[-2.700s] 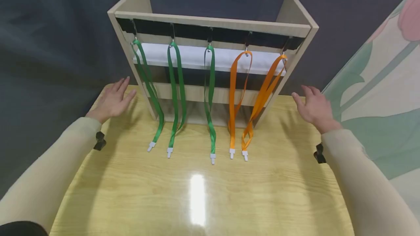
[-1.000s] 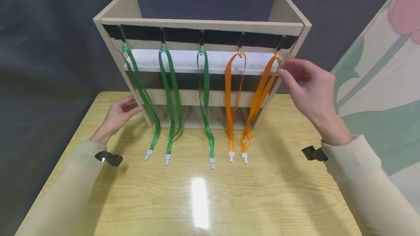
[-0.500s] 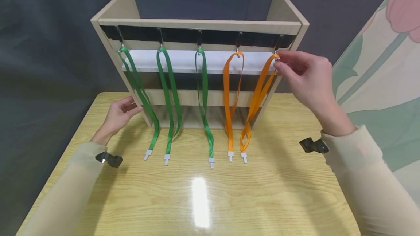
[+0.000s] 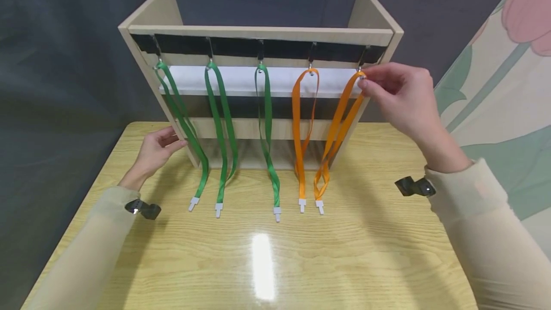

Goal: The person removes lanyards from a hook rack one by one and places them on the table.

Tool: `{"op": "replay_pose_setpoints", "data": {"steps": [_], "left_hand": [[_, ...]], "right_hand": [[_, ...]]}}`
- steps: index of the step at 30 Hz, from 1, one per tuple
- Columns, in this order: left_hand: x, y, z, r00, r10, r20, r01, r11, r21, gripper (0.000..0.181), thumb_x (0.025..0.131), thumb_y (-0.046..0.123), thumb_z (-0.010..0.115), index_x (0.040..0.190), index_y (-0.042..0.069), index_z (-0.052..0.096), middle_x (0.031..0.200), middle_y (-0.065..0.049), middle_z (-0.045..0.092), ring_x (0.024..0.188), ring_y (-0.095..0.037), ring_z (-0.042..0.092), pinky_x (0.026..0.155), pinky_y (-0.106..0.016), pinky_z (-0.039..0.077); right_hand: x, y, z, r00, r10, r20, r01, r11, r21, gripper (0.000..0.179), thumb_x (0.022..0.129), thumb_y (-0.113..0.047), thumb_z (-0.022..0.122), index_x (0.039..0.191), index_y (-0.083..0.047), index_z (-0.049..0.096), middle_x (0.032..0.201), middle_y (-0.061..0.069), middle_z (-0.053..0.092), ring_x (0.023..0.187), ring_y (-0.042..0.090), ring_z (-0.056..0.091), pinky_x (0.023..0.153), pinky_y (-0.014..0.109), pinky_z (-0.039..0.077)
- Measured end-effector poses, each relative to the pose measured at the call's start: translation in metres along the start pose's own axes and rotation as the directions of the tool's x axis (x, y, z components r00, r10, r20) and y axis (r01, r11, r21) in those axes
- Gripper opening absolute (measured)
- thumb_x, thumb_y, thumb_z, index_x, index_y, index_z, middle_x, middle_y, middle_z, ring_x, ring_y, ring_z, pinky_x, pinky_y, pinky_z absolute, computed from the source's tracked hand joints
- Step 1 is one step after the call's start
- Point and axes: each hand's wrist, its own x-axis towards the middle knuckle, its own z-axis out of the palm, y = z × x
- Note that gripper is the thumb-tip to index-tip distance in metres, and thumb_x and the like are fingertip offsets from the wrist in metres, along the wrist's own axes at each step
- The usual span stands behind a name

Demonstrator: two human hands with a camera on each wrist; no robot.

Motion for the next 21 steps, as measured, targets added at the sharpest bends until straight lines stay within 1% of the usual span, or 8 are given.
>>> {"op": "replay_pose_setpoints", "data": {"steps": [7, 12, 16, 19, 21], "left_hand": [[0.0, 0.0, 0.0, 1.0, 0.001, -0.003, -0.001, 1.0, 0.022, 0.044, 0.09, -0.005, 0.062, 0.131, -0.011, 0.05, 0.125, -0.028, 0.055, 0.114, -0.04, 0.053, 0.082, -0.018, 0.048], [-0.002, 0.001, 0.0, 1.0, -0.004, -0.014, 0.005, 0.999, 0.053, 0.043, 0.09, -0.004, 0.063, 0.131, -0.011, 0.05, 0.124, -0.028, 0.055, 0.114, -0.04, 0.053, 0.084, -0.023, 0.049], [-0.003, 0.003, 0.0, 1.0, -0.017, -0.019, 0.019, 0.997, 0.074, 0.043, 0.09, -0.003, 0.063, 0.131, -0.011, 0.05, 0.123, -0.028, 0.055, 0.115, -0.04, 0.053, 0.086, -0.028, 0.049], [-0.003, 0.004, 0.001, 1.0, -0.023, -0.018, 0.024, 0.997, 0.075, 0.044, 0.091, -0.003, 0.062, 0.132, -0.01, 0.05, 0.124, -0.028, 0.055, 0.115, -0.04, 0.052, 0.087, -0.029, 0.049], [-0.003, 0.004, 0.001, 1.0, -0.021, -0.017, 0.022, 0.997, 0.075, 0.044, 0.091, -0.003, 0.062, 0.132, -0.01, 0.05, 0.124, -0.028, 0.055, 0.115, -0.04, 0.052, 0.087, -0.029, 0.049]], "right_hand": [[-0.002, -0.006, -0.005, 1.0, 0.015, 0.017, -0.015, 1.0, 0.005, 0.018, 0.086, -0.004, 0.07, 0.102, 0.005, 0.07, 0.082, -0.006, 0.069, 0.062, 0.012, 0.059, 0.053, 0.012, 0.046], [-0.002, -0.01, -0.008, 1.0, 0.013, 0.028, -0.014, 0.999, 0.031, 0.017, 0.085, -0.003, 0.071, 0.1, 0.006, 0.07, 0.08, -0.002, 0.069, 0.061, 0.013, 0.058, 0.053, 0.012, 0.046], [-0.002, -0.013, -0.011, 0.999, 0.022, 0.037, -0.024, 0.998, 0.063, 0.017, 0.085, 0.0, 0.07, 0.101, 0.008, 0.069, 0.083, -0.001, 0.069, 0.064, 0.012, 0.062, 0.058, 0.012, 0.049], [-0.003, -0.016, -0.014, 0.998, 0.034, 0.043, -0.04, 0.991, 0.127, 0.017, 0.085, 0.004, 0.069, 0.1, 0.011, 0.067, 0.086, 0.002, 0.07, 0.067, 0.012, 0.066, 0.061, 0.014, 0.051], [-0.004, -0.018, -0.017, 0.998, 0.043, 0.044, -0.049, 0.988, 0.149, 0.017, 0.084, 0.005, 0.069, 0.1, 0.012, 0.066, 0.086, 0.003, 0.07, 0.069, 0.011, 0.067, 0.061, 0.015, 0.051]]}}
